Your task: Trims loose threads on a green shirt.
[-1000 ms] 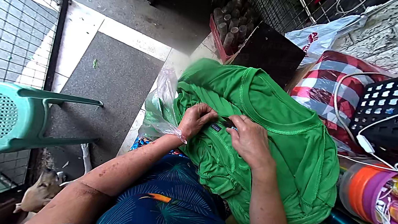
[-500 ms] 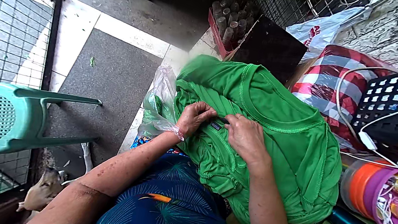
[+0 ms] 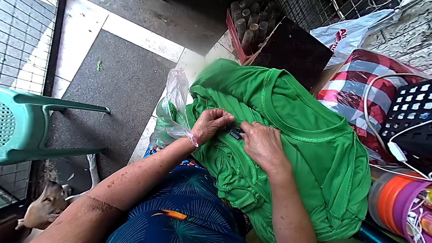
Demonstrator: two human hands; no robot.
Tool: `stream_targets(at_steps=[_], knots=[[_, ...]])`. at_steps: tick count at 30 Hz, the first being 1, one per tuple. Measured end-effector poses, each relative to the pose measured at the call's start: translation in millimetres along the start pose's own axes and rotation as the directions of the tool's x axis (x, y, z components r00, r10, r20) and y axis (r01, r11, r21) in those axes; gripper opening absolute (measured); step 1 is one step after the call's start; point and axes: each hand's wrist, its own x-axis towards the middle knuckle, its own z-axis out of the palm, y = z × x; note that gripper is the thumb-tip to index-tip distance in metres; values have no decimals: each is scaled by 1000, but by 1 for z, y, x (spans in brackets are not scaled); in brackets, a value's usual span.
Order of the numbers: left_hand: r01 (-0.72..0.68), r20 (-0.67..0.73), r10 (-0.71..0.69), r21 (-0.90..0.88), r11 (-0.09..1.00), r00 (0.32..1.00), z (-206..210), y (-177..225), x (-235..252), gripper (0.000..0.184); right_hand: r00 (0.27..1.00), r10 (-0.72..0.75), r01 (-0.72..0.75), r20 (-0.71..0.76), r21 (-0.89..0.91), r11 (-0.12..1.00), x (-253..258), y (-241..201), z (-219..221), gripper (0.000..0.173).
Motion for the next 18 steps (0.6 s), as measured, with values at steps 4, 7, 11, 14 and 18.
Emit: stream_targets(at_steps=[4, 7, 11, 14, 18], knots=[[65, -34, -66, -26, 998, 997, -2, 5, -7, 13, 998, 26, -17, -52, 173, 985, -2, 11, -1, 18], [-36, -64, 36, 8, 999, 997, -2, -3, -3, 8, 978, 68, 20, -196, 414, 910, -6, 27, 2, 21], [-262, 9, 271, 294, 919, 962, -2, -7, -10, 6, 965, 98, 32, -243, 479, 877, -10, 32, 4, 20], [-433, 103, 438, 462, 774, 893, 1, -11, -5, 5, 964, 93, 21, -249, 421, 907, -9, 28, 6, 21], [-383, 147, 365, 547, 744, 919, 1, -9, -4, 15, 973, 48, 41, -227, 370, 928, -9, 27, 4, 23]])
